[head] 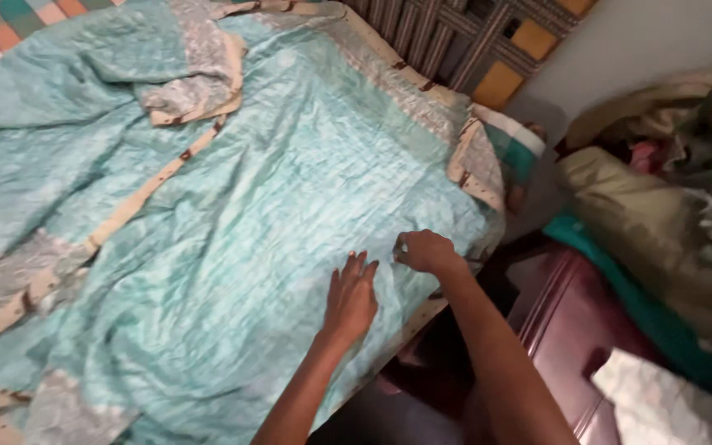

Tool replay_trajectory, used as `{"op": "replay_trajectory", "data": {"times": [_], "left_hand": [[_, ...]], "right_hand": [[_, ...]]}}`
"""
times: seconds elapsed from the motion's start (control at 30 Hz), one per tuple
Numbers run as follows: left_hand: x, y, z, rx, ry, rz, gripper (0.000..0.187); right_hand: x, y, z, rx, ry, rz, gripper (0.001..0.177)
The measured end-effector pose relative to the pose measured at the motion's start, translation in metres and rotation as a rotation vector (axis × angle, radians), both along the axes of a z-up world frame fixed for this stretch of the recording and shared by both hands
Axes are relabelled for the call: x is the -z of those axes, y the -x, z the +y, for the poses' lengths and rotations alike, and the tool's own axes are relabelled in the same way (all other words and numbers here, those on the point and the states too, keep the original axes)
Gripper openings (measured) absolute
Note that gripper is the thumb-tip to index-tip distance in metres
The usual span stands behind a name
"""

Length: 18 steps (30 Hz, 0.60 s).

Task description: The person smooths a plaid sheet on a bed, then picks up a light blue patterned blanket from the floor and spreads it over the sheet. The person repeatedly smooths and adjusts the blanket across the bed surface.

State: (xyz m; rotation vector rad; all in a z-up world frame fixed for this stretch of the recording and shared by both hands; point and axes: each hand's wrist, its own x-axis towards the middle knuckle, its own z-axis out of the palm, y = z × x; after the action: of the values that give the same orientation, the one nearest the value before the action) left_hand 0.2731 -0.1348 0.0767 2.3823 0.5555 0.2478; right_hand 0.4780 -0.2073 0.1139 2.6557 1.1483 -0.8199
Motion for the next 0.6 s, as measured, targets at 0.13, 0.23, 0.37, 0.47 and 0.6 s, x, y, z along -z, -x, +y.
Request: {"op": "replay_trajectory", "data": {"times": [0.13, 0.23, 0.37, 0.47, 0.6], "left_hand": [[-0.004, -0.086, -0.027, 0.002, 0.034, -0.026, 0.057], [-0.006, -0.141, -0.045, -0.052, 0.004, -0.062, 0.056], [-0.005, -0.168, -0.062, -0.063, -0.186, 0.123, 0.047], [-0.004, -0.164, -0.067, -0.138, -0.190, -0.064, 0.064], [-0.005, -0.169, -0.068, -0.144, -0.237, -0.068, 0.064]], "right_hand": [[0.006, -0.086, -0.010, -0.114, -0.167, 0.015, 0.060], [0.035, -0.146, -0.024, -0.146, -0.221, 0.093, 0.069], [0.107, -0.199, -0.024, -0.274, -0.370, 0.271, 0.065], [0.127, -0.216, -0.022, -0.263, -0.274, 0.175, 0.059], [0.092, -0.242, -0.052, 0.191, -0.397, -0.109, 0.048]]}}
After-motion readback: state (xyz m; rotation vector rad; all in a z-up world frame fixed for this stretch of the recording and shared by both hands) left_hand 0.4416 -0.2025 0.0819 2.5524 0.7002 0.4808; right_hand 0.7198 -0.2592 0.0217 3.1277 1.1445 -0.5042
